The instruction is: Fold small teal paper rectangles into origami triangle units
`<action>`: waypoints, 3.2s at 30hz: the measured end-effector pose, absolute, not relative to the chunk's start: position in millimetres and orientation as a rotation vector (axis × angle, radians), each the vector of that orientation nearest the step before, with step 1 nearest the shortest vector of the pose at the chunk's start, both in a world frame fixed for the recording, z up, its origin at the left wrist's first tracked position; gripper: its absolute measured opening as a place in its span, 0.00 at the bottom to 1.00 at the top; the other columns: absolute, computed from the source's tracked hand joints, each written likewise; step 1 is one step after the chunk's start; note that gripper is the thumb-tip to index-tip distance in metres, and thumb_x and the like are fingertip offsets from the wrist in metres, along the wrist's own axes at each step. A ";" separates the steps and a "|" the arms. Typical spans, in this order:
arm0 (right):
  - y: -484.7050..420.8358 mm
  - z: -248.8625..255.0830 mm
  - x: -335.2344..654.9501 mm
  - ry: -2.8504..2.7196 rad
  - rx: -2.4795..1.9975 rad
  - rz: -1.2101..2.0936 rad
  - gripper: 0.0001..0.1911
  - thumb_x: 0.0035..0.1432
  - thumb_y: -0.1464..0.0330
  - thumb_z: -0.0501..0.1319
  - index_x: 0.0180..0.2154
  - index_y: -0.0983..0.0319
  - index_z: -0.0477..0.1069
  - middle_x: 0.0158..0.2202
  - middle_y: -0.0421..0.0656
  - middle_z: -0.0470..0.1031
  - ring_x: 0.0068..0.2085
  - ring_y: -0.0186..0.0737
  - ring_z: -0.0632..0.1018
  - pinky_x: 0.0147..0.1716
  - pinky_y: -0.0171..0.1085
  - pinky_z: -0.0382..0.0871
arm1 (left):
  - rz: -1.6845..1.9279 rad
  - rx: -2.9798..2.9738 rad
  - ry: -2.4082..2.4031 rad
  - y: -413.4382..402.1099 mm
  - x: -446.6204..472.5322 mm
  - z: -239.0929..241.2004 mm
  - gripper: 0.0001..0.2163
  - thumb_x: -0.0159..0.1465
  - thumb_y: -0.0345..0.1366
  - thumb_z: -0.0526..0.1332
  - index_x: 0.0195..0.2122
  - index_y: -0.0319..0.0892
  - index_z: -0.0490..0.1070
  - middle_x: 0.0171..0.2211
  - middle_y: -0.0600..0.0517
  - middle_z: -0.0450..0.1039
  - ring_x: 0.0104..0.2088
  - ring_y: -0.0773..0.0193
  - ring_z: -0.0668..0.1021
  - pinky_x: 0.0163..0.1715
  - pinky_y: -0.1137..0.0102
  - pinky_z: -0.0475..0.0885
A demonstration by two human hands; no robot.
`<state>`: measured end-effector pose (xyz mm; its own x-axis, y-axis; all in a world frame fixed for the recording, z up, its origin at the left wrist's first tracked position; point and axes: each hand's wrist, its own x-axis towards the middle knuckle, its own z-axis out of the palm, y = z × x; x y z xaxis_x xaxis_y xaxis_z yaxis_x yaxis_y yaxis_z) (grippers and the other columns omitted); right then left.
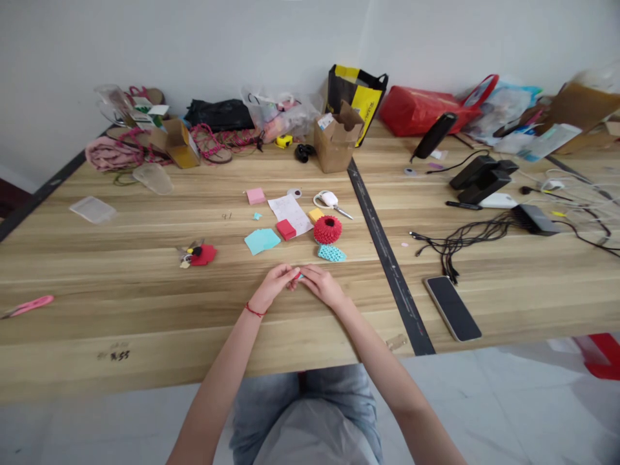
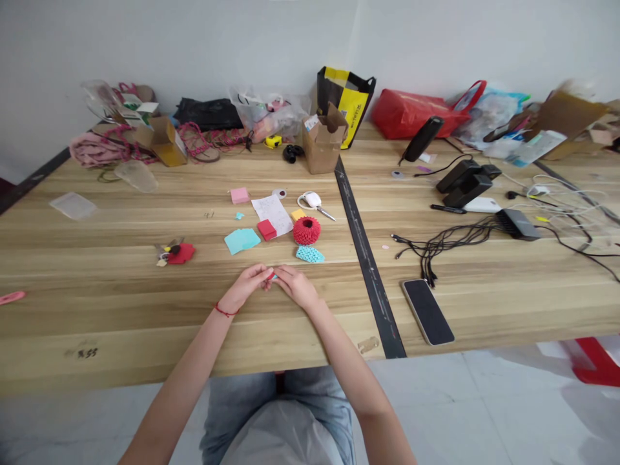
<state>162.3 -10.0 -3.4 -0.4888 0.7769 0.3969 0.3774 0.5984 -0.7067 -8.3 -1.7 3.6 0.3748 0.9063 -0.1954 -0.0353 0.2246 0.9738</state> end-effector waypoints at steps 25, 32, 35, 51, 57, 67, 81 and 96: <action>-1.4 -9.8 156.8 -1.491 -1.082 1.061 0.13 0.51 0.59 0.64 0.33 0.63 0.74 0.32 0.46 0.78 0.31 0.38 0.76 0.30 0.35 0.71 | 1.040 1.253 1.220 0.5 -5.0 -2.0 0.14 0.61 0.47 0.54 0.34 0.39 0.66 0.29 0.50 0.70 0.27 0.67 0.72 0.26 0.72 0.69; -1.1 -12.8 155.7 -1.536 -1.140 0.978 0.13 0.54 0.61 0.60 0.35 0.63 0.74 0.34 0.46 0.78 0.32 0.38 0.75 0.30 0.35 0.69 | 1.130 2.015 1.839 11.1 -36.9 -6.8 0.08 0.62 0.33 0.53 0.40 0.40 0.69 0.49 0.41 0.66 0.53 0.51 0.67 0.55 0.55 0.60; -1.7 -13.6 155.6 -1.600 -1.131 0.949 0.12 0.56 0.62 0.59 0.38 0.63 0.74 0.36 0.46 0.78 0.30 0.37 0.74 0.28 0.34 0.68 | 1.010 2.096 1.915 15.6 -47.6 -14.5 0.17 0.62 0.33 0.54 0.51 0.35 0.63 0.59 0.36 0.57 0.59 0.47 0.60 0.57 0.52 0.56; -0.5 -14.6 158.4 -1.813 -1.136 0.754 0.10 0.60 0.68 0.55 0.41 0.62 0.72 0.37 0.46 0.75 0.33 0.37 0.73 0.31 0.34 0.68 | 0.976 2.074 1.921 20.2 -48.4 -23.9 0.16 0.62 0.37 0.55 0.51 0.40 0.65 0.52 0.38 0.68 0.53 0.46 0.69 0.50 0.54 0.62; 2.3 -20.7 159.2 -1.785 -1.129 0.679 0.09 0.58 0.71 0.56 0.40 0.61 0.72 0.38 0.46 0.74 0.41 0.41 0.74 0.41 0.39 0.69 | 0.901 2.179 1.927 23.7 -48.8 -31.8 0.20 0.64 0.40 0.53 0.56 0.37 0.60 0.58 0.38 0.60 0.58 0.48 0.64 0.55 0.53 0.59; -0.8 -15.4 166.1 -1.790 -1.355 0.237 0.12 0.59 0.73 0.53 0.44 0.59 0.70 0.45 0.48 0.69 0.48 0.46 0.68 0.49 0.47 0.62 | 0.891 2.255 1.949 23.4 -49.3 -27.8 0.16 0.64 0.38 0.52 0.51 0.38 0.65 0.53 0.39 0.68 0.53 0.51 0.71 0.52 0.56 0.64; 5.2 -9.5 193.6 -1.623 -1.435 0.082 0.22 0.56 0.65 0.59 0.53 0.59 0.61 0.48 0.49 0.68 0.48 0.47 0.66 0.49 0.49 0.60 | 0.912 2.255 1.968 24.2 -49.2 -29.4 0.14 0.63 0.37 0.54 0.49 0.38 0.67 0.52 0.40 0.69 0.51 0.50 0.72 0.50 0.55 0.66; 14.9 -17.6 220.7 -1.334 -1.450 0.206 0.18 0.48 0.79 0.52 0.42 0.60 0.63 0.46 0.48 0.63 0.50 0.43 0.66 0.52 0.47 0.60 | 0.876 2.250 1.977 23.8 -49.6 -28.5 0.15 0.64 0.35 0.54 0.49 0.37 0.67 0.52 0.39 0.68 0.53 0.51 0.71 0.52 0.57 0.64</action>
